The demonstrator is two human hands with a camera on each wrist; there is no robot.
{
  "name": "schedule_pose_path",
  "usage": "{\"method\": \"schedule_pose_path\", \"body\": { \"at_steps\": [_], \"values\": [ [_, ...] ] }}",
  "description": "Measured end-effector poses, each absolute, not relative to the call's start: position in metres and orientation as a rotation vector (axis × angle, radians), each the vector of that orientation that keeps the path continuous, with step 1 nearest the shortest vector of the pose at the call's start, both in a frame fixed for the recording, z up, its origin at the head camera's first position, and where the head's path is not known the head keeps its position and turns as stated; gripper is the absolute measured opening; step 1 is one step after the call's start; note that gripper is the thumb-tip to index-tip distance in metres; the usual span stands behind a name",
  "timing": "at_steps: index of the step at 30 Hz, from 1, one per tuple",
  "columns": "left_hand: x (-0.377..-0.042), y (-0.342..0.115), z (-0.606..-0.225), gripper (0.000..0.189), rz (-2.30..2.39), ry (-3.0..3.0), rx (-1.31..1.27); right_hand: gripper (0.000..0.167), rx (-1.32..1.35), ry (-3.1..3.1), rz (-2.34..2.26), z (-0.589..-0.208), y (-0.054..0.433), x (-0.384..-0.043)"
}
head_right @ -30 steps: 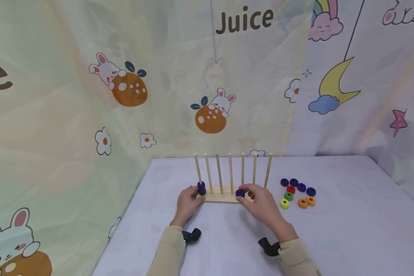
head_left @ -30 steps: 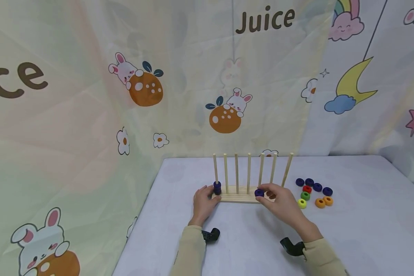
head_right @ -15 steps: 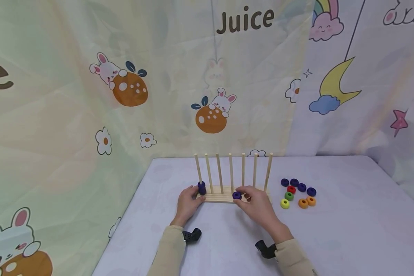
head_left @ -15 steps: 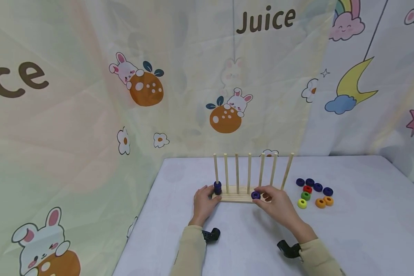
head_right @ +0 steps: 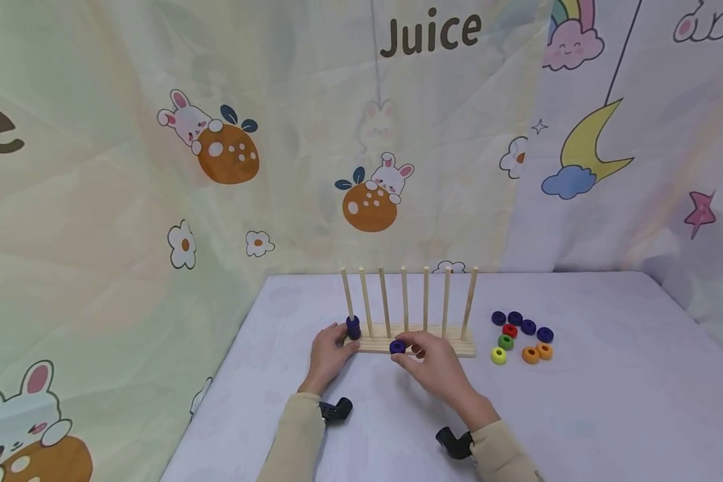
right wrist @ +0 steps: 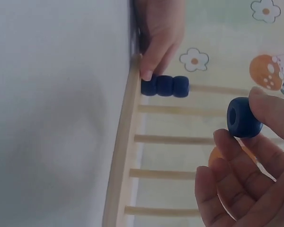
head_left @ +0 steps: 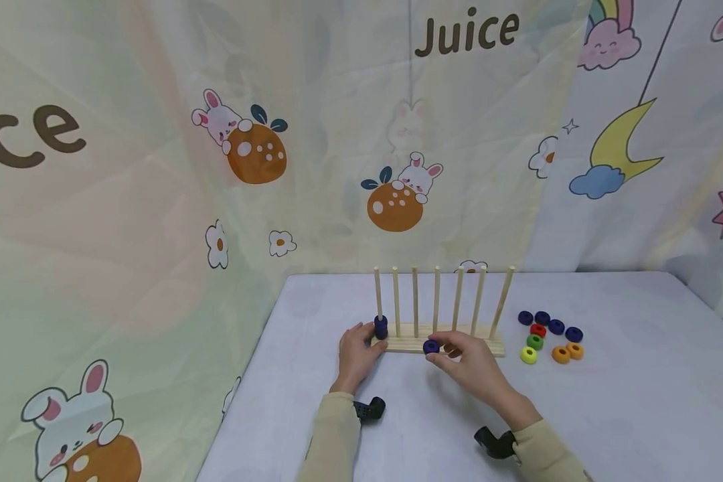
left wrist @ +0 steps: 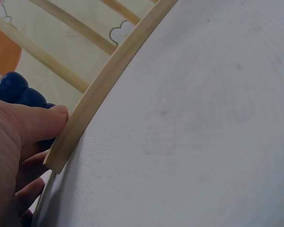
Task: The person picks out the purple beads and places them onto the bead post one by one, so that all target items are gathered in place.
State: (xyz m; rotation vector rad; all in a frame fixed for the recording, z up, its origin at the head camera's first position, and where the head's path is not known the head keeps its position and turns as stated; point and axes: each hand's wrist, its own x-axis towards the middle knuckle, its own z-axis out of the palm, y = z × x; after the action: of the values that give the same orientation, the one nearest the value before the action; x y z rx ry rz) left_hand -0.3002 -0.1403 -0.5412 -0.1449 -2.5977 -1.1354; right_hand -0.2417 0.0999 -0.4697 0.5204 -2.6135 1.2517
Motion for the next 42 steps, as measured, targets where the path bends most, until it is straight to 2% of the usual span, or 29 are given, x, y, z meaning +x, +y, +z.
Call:
{"method": "schedule_pose_path", "body": {
  "at_steps": [8, 15, 23, 42],
  "values": [
    [-0.300, -0.139, -0.538, 0.046, -1.137, -2.609, -0.122, 0.031, 0.614, -2.605, 1.247, -0.460, 0.091, -0.234],
    [-0.301, -0.139, -0.539, 0.047, -1.138, -2.619, -0.101, 0.032, 0.708, -2.558, 1.432, -0.464, 0.087, -0.233],
    [-0.299, -0.139, -0.537, 0.045, -1.129, -2.607, -0.103, 0.033, 0.686, -2.563, 1.505, -0.464, 0.082, -0.231],
    [-0.302, -0.140, -0.539, 0.046, -1.095, -2.618, -0.122, 0.033, 0.711, -2.527, 1.519, -0.500, 0.073, -0.239]
  ]
}}
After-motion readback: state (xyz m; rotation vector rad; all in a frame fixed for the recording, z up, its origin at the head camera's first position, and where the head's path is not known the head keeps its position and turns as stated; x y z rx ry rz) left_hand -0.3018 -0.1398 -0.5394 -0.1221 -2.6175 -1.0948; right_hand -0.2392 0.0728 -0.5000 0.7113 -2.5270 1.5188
